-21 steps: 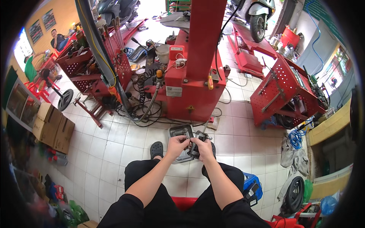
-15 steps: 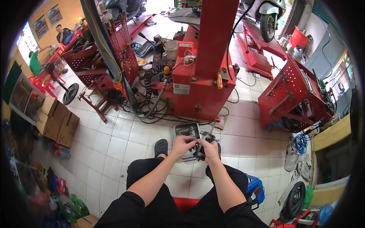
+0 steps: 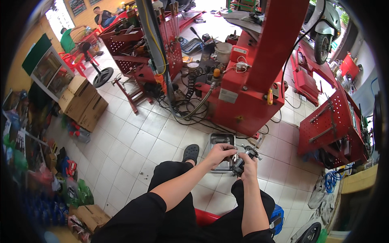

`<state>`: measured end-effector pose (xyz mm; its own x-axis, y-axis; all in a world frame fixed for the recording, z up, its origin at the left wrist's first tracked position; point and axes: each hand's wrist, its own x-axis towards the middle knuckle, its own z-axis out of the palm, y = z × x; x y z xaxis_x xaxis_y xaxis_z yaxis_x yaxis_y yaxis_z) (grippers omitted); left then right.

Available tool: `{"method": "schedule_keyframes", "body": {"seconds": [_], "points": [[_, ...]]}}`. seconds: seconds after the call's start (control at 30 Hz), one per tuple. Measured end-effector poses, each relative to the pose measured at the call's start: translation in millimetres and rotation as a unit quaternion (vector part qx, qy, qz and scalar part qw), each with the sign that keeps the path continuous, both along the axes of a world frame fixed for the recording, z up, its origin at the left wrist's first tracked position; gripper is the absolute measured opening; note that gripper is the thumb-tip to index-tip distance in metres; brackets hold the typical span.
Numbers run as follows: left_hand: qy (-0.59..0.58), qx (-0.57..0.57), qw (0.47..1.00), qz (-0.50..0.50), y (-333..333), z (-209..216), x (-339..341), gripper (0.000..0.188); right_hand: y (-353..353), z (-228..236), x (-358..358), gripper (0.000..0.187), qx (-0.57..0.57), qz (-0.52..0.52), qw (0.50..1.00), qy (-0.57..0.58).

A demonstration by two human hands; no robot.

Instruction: The person sits on a stool in a workshop and assembles a mechanical component, likely a carburetor, using their hands. They manipulate small metal parts, including a spring and a float, and place them into a metal tray on the floor.

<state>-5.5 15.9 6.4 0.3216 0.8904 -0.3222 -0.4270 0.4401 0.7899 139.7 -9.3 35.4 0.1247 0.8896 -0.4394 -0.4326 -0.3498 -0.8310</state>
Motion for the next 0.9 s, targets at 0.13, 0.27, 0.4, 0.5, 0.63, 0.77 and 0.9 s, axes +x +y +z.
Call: {"method": "schedule_keyframes", "body": {"seconds": [0.13, 0.27, 0.4, 0.5, 0.63, 0.77, 0.9], "points": [[0.007, 0.006, 0.999, 0.051, 13.3, -9.3, -1.9, 0.020, 4.2, -1.3, -2.1, 0.018, 0.038, -0.031, 0.998, 0.028], [-0.044, -0.034, 0.989, 0.135, 9.9, -9.6, -6.3, 0.017, 2.7, -14.4, 2.9, 0.017, -0.003, 0.012, 0.999, 0.038], [-0.054, -0.041, 0.986, 0.152, 10.6, -4.8, 1.5, 0.019, 3.4, -8.1, 3.4, 0.013, 0.052, 0.040, 0.996, 0.059], [-0.068, -0.054, 0.988, 0.125, 8.0, -2.8, 5.4, 0.019, 2.7, -4.5, 5.2, 0.013, 0.058, 0.036, 0.995, 0.067], [-0.074, -0.070, 0.988, 0.113, 3.7, -0.2, 8.2, 0.019, 2.4, -6.8, 4.2, 0.012, 0.069, 0.033, 0.995, 0.069], [-0.097, -0.062, 0.989, 0.097, 3.8, -5.0, 5.9, 0.018, 2.9, -6.0, 1.8, 0.011, 0.084, 0.025, 0.994, 0.065], [-0.089, -0.073, 0.987, 0.109, 1.2, -4.2, 9.4, 0.016, 3.4, -5.4, 2.6, 0.010, 0.089, 0.006, 0.993, 0.080]]}}
